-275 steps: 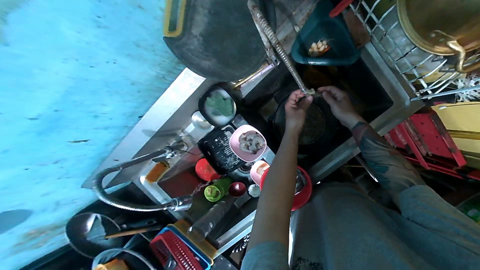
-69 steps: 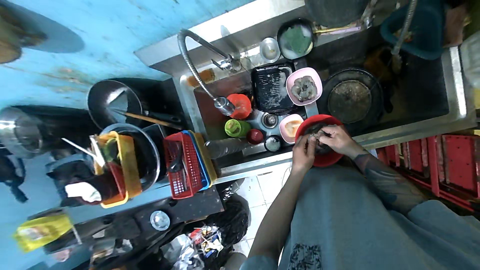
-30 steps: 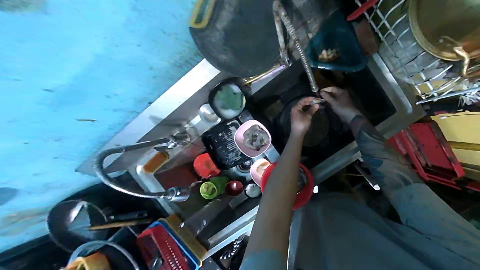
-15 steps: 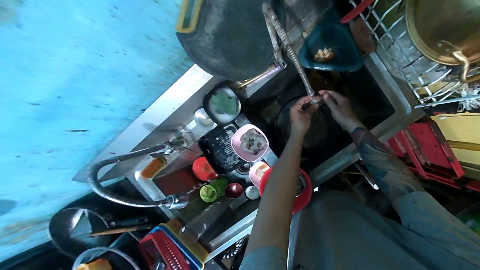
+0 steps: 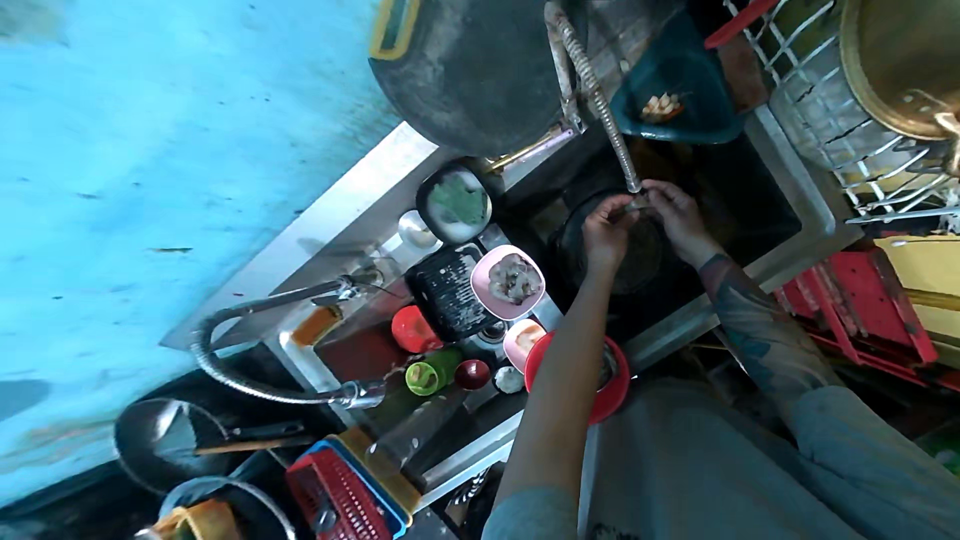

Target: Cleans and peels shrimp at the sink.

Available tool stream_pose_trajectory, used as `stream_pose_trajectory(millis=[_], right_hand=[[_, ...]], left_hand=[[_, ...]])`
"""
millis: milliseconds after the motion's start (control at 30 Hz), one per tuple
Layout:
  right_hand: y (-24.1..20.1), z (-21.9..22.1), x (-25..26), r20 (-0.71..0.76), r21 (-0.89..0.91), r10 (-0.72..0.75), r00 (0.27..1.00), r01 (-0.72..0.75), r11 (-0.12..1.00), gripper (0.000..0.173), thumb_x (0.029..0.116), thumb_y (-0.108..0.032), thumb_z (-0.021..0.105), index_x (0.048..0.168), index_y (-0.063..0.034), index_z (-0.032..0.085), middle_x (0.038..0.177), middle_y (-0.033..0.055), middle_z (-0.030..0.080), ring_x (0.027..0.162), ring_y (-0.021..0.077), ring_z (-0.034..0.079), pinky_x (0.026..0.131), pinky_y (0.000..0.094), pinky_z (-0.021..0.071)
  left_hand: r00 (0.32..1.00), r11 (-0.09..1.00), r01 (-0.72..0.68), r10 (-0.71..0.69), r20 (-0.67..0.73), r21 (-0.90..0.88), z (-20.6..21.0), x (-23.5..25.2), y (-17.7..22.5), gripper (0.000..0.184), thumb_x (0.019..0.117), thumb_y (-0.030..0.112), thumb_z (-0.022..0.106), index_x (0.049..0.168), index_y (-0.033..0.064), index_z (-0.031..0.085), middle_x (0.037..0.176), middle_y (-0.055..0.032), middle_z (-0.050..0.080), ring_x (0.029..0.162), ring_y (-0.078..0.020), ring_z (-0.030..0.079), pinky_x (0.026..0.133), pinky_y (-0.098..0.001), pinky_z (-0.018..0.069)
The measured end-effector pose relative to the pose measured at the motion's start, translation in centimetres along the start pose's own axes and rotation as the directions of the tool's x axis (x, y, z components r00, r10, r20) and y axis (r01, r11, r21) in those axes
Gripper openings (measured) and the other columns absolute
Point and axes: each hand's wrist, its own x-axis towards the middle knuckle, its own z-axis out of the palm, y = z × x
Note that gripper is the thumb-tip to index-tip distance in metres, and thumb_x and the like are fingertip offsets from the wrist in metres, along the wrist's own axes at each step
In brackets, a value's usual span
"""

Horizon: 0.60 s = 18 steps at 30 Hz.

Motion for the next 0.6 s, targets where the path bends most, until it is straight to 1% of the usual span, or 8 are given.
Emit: stream_pose_trajectory(millis=[100, 133, 233, 267, 367, 467, 533, 600], right_hand=[[-0.74, 0.49, -0.17, -0.019, -0.059, -0.009, 1.0, 0.008, 0.998, 0.033, 0.1053, -0.029, 0.06, 0.125, -0.0048, 0.068, 0.115, 0.0078, 0.073, 0.107, 0.0154, 0.069, 0.098, 0.0361, 0.0568], [-0.79, 0.48, -0.08, -0.031, -0.074, -0.012, 0.999, 0.01, 0.997, 0.031, 0.1055, -0.028, 0.059, 0.122, -0.0054, 0.07, 0.113, 0.0072, 0.073, 0.106, 0.0146, 0.069, 0.097, 0.0358, 0.0563], [-0.61, 0.41, 0.17, -0.03, -0.049, -0.026, 0.999, 0.024, 0.999, 0.029, 0.1073, -0.022, 0.053, 0.126, -0.0061, 0.068, 0.121, 0.0076, 0.07, 0.112, 0.0157, 0.066, 0.099, 0.036, 0.0549], [-0.71, 0.46, 0.09, -0.015, -0.032, -0.022, 1.0, 0.021, 0.999, 0.03, 0.1067, -0.023, 0.055, 0.128, -0.006, 0.066, 0.122, 0.0076, 0.07, 0.112, 0.016, 0.066, 0.099, 0.0359, 0.0553], [-0.64, 0.5, 0.01, -0.006, -0.014, -0.038, 0.999, 0.038, 0.999, 0.027, 0.1027, -0.023, 0.064, 0.122, -0.0044, 0.069, 0.112, 0.0077, 0.073, 0.103, 0.0157, 0.07, 0.093, 0.0361, 0.0582], [-0.38, 0.13, 0.18, 0.007, -0.039, -0.073, 0.997, 0.073, 0.997, 0.026, 0.1054, -0.018, 0.056, 0.124, -0.005, 0.068, 0.12, 0.0073, 0.071, 0.11, 0.0158, 0.067, 0.097, 0.036, 0.0556], [-0.66, 0.26, -0.09, 0.015, -0.044, -0.06, 0.998, 0.061, 0.997, 0.028, 0.1047, -0.022, 0.06, 0.126, -0.0051, 0.068, 0.117, 0.0074, 0.072, 0.107, 0.0153, 0.069, 0.096, 0.0349, 0.057], [-0.85, 0.37, -0.27, 0.012, -0.037, -0.059, 0.998, 0.059, 0.998, 0.027, 0.1033, -0.022, 0.063, 0.123, -0.0043, 0.069, 0.113, 0.0077, 0.073, 0.103, 0.0156, 0.07, 0.094, 0.0352, 0.058]], left_hand=[[1.0, 1.0, -0.003, 0.003, -0.007, 0.019, 0.0, 0.11, 0.07, 0.026, 0.0875, 0.001, 0.078, 0.113, 0.0021, 0.072, 0.108, -0.0085, 0.075, 0.096, -0.0161, 0.073, 0.089, -0.0354, 0.0622], [1.0, 1.0, -0.002, 0.002, -0.009, 0.024, -0.02, 0.08, 0.14, 0.026, 0.0873, 0.001, 0.078, 0.113, 0.0022, 0.072, 0.107, -0.0085, 0.075, 0.096, -0.0159, 0.073, 0.089, -0.0351, 0.0621], [1.0, 1.0, -0.008, 0.009, -0.013, 0.028, -0.1, -0.07, 0.25, 0.026, 0.0869, 0.001, 0.078, 0.112, 0.0027, 0.073, 0.107, -0.0084, 0.075, 0.095, -0.0158, 0.073, 0.088, -0.0351, 0.0623], [1.0, 1.0, -0.004, 0.005, -0.012, 0.024, -0.07, -0.07, 0.31, 0.026, 0.0868, 0.0, 0.078, 0.112, 0.0027, 0.073, 0.107, -0.0083, 0.075, 0.095, -0.0156, 0.073, 0.088, -0.035, 0.0622], [1.0, 1.0, 0.014, -0.014, -0.001, 0.027, 0.02, -0.05, 0.42, 0.026, 0.0862, 0.001, 0.079, 0.112, 0.0038, 0.073, 0.107, -0.0071, 0.075, 0.095, -0.0146, 0.073, 0.088, -0.0344, 0.0623], [1.0, 1.0, 0.013, -0.013, -0.004, 0.023, -0.1, -0.06, 0.35, 0.027, 0.0861, 0.002, 0.08, 0.112, 0.0037, 0.073, 0.106, -0.0072, 0.076, 0.095, -0.0149, 0.073, 0.088, -0.0341, 0.0626], [1.0, 0.999, 0.014, -0.014, -0.01, 0.03, -0.1, -0.07, 0.28, 0.027, 0.0863, 0.002, 0.08, 0.112, 0.0039, 0.073, 0.106, -0.0073, 0.075, 0.094, -0.0148, 0.073, 0.087, -0.0342, 0.0625], [1.0, 0.999, 0.027, -0.026, -0.007, 0.024, -0.11, -0.07, 0.39, 0.027, 0.0863, 0.001, 0.079, 0.112, 0.0035, 0.072, 0.105, -0.0078, 0.075, 0.094, -0.0149, 0.073, 0.087, -0.034, 0.062]])
